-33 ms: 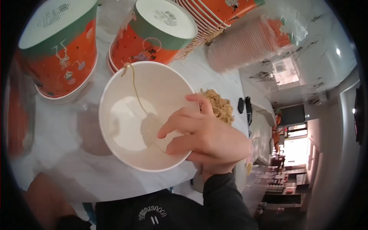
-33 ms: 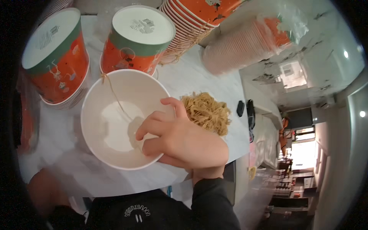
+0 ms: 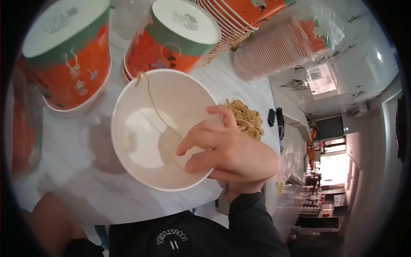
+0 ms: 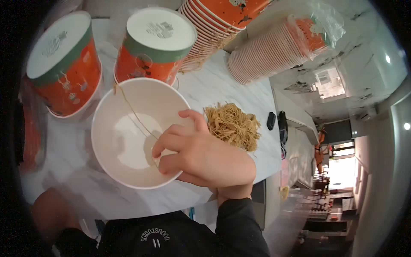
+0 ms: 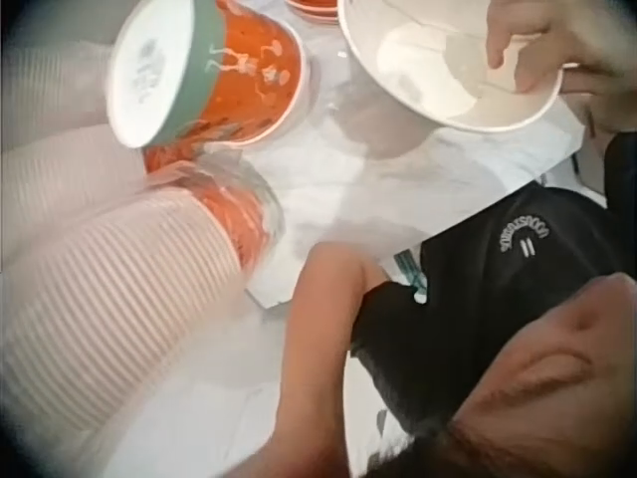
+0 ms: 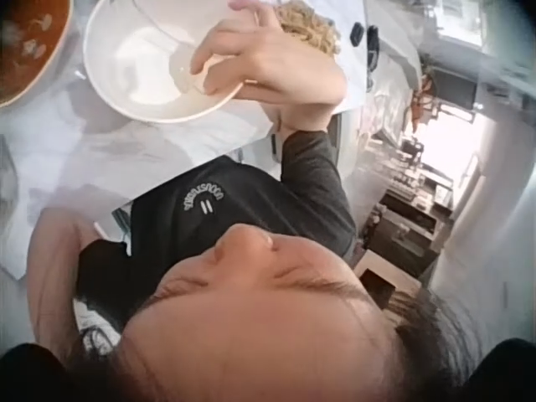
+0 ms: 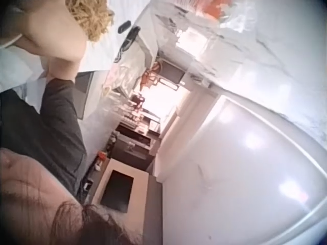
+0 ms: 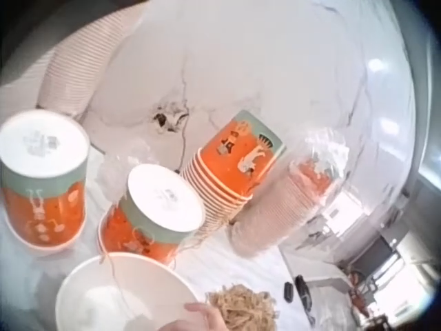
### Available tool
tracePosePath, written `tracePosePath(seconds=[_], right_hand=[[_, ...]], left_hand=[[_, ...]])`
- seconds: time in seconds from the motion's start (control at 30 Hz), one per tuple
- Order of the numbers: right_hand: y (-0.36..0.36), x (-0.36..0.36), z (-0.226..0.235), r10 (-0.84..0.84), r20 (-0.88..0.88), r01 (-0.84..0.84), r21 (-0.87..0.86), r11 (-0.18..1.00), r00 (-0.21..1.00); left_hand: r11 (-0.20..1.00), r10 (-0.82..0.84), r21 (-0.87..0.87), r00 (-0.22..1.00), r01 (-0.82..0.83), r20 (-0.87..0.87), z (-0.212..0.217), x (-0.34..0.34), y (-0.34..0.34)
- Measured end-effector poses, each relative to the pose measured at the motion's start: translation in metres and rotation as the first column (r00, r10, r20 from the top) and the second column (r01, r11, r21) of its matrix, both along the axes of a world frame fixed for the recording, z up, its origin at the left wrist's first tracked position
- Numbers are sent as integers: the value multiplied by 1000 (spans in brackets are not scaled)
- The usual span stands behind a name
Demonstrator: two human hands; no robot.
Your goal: Threading and tying elastic cords through the holes of decorative paper buckets.
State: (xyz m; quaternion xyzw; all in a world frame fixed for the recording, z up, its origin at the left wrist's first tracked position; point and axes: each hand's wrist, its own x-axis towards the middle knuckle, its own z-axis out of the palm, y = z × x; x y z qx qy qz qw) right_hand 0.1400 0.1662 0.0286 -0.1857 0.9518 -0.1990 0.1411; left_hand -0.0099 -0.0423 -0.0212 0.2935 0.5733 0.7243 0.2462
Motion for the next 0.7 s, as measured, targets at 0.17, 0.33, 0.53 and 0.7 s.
tracePosePath(seconds=[0.17, 0.33, 0.53, 0.7], right_hand=[[-4, -8, -12, 68, -57, -76, -149, 986, 996], [-5, 6, -3, -16, -83, 9, -87, 996, 996], [-3, -4, -6, -7, -213, -64, -324, 944, 977], [18, -9, -5, 8, -221, -98, -402, 911, 975]], left_hand=[[997, -47, -67, 992, 39, -118, 38, -11, -9], [924, -368, -321, 709, 208, -601, 38, -4, 8], [882, -463, -393, 643, 262, -610, 4, 8, 20], [756, -641, -472, 659, 453, -394, 17, 12, 29]])
